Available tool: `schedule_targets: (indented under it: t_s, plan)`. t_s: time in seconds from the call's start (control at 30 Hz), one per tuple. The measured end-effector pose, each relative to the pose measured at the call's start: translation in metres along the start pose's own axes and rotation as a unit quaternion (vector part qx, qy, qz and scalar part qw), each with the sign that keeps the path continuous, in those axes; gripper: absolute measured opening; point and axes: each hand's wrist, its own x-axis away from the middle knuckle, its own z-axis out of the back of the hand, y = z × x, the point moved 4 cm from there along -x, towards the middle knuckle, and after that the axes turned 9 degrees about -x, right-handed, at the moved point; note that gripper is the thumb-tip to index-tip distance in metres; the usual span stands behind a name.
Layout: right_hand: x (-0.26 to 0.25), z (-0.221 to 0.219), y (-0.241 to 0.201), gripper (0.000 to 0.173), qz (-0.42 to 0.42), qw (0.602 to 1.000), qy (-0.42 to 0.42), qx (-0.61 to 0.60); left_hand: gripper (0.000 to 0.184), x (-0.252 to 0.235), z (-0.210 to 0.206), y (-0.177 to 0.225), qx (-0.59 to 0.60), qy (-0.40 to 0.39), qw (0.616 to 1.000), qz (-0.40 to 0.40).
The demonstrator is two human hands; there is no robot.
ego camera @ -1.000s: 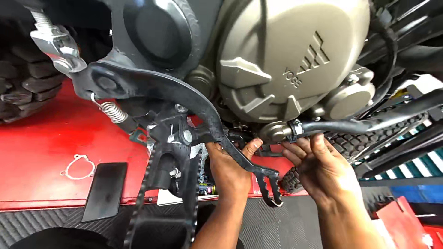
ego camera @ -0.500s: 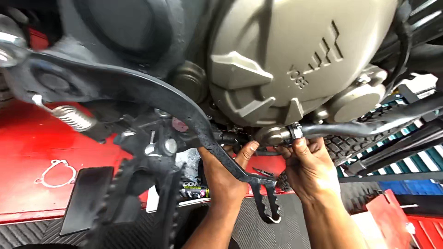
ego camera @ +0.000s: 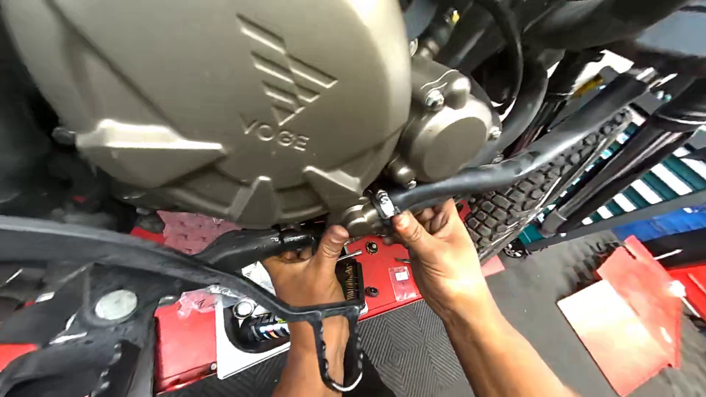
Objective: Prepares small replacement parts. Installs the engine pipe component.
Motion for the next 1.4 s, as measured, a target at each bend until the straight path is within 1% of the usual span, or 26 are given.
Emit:
schedule_targets:
  t_s: [0.13, 0.23, 0.3, 0.43, 0.5, 0.57, 0.6, 0.63, 0.67, 0.7, 0.73, 0.8, 0.87, 0.93, 1.0, 1.03, 1.07, 1.1, 1.13, 1.2, 1.23, 1.27, 1.3, 1.33, 1.37, 1.4]
  plan:
    - [-0.009, 0.006, 0.011, 0.049, 0.025, 0.998, -0.026, -0.042, 0.069, 0.002, -0.003, 0.0, 0.013, 0.001, 1.0, 0.01]
    - [-0.005, 0.004, 0.004, 0.049, -0.005, 0.999, -0.001, -0.042, 0.054, 0.003, -0.01, 0.004, -0.002, 0.022, 1.0, 0.017]
    - [-0.005, 0.003, 0.0, 0.05, -0.02, 0.999, 0.005, -0.031, 0.047, 0.002, -0.013, 0.005, -0.023, 0.02, 0.999, 0.018]
    - [-0.008, 0.0, 0.007, 0.054, 0.008, 0.999, -0.001, -0.035, 0.051, 0.005, -0.011, 0.006, -0.025, 0.02, 0.999, 0.011]
    - [-0.005, 0.0, 0.007, 0.053, 0.024, 0.999, 0.044, 0.019, 0.054, 0.006, -0.013, 0.009, -0.031, 0.005, 0.999, 0.009]
    - [0.006, 0.006, 0.003, 0.05, 0.05, 0.987, 0.101, 0.117, 0.055, 0.008, -0.012, 0.012, -0.033, -0.02, 0.999, 0.009]
    - [0.014, 0.008, -0.001, 0.048, 0.09, 0.976, 0.118, 0.157, 0.054, 0.008, -0.01, 0.014, -0.03, -0.033, 0.999, 0.006]
    - [0.025, 0.006, -0.006, 0.042, 0.158, 0.963, 0.115, 0.186, 0.052, 0.006, -0.009, 0.016, -0.028, -0.044, 0.999, 0.004]
    - [0.034, 0.001, -0.011, 0.035, 0.241, 0.944, 0.089, 0.209, 0.05, 0.003, -0.007, 0.017, -0.031, -0.05, 0.998, 0.0]
    - [0.042, -0.007, -0.014, 0.027, 0.33, 0.918, 0.044, 0.217, 0.048, 0.0, -0.005, 0.016, -0.033, -0.06, 0.998, -0.005]
    - [0.046, -0.016, -0.018, 0.025, 0.413, 0.885, -0.006, 0.213, 0.047, -0.002, -0.002, 0.015, -0.033, -0.073, 0.997, -0.013]
    - [0.046, -0.038, -0.03, 0.027, 0.542, 0.813, -0.063, 0.202, 0.043, -0.001, 0.002, 0.012, -0.026, -0.098, 0.994, -0.032]
    - [0.035, -0.06, -0.045, 0.027, 0.617, 0.76, -0.078, 0.187, 0.039, 0.003, 0.003, 0.012, -0.004, -0.105, 0.993, -0.05]
    - [0.017, -0.077, -0.054, 0.026, 0.657, 0.729, -0.093, 0.167, 0.035, 0.004, 0.002, 0.013, -0.008, -0.101, 0.993, -0.065]
    - [-0.003, -0.089, -0.045, 0.028, 0.675, 0.709, -0.116, 0.17, 0.021, 0.004, 0.005, 0.013, -0.02, -0.087, 0.994, -0.068]
    - [-0.007, -0.093, -0.039, 0.031, 0.677, 0.704, -0.126, 0.175, 0.016, 0.005, 0.008, 0.011, -0.025, -0.088, 0.994, -0.065]
    - [-0.007, -0.094, -0.037, 0.032, 0.674, 0.704, -0.14, 0.176, 0.014, 0.005, 0.01, 0.008, -0.027, -0.092, 0.993, -0.063]
    - [-0.006, -0.091, -0.041, 0.032, 0.666, 0.713, -0.146, 0.165, 0.017, 0.003, 0.009, 0.006, -0.031, -0.087, 0.994, -0.063]
    - [-0.003, -0.083, -0.049, 0.031, 0.654, 0.728, -0.145, 0.146, 0.025, 0.002, 0.006, 0.007, -0.038, -0.078, 0.994, -0.062]
    - [0.009, -0.054, -0.069, 0.025, 0.621, 0.767, -0.115, 0.109, 0.045, -0.001, 0.002, 0.009, -0.063, -0.081, 0.994, -0.043]
    - [0.02, -0.033, -0.071, 0.022, 0.591, 0.794, -0.093, 0.105, 0.047, 0.002, 0.005, 0.012, -0.097, -0.087, 0.991, -0.031]
    - [0.033, -0.012, -0.062, 0.02, 0.543, 0.831, -0.069, 0.102, 0.044, 0.008, 0.016, 0.019, -0.162, -0.098, 0.981, -0.031]
    - [0.051, 0.01, -0.039, 0.02, 0.474, 0.871, -0.046, 0.123, 0.04, 0.018, 0.035, 0.026, -0.266, -0.12, 0.956, -0.041]
    - [0.074, 0.033, -0.005, 0.018, 0.385, 0.904, -0.048, 0.177, 0.047, 0.034, 0.06, 0.035, -0.409, -0.173, 0.895, -0.048]
    - [0.104, 0.057, 0.039, 0.017, 0.288, 0.923, -0.079, 0.244, 0.058, 0.054, 0.091, 0.043, -0.547, -0.231, 0.802, -0.058]
    - [0.14, 0.082, 0.089, 0.024, 0.177, 0.924, -0.137, 0.311, 0.065, 0.073, 0.129, 0.05, -0.67, -0.277, 0.683, -0.086]
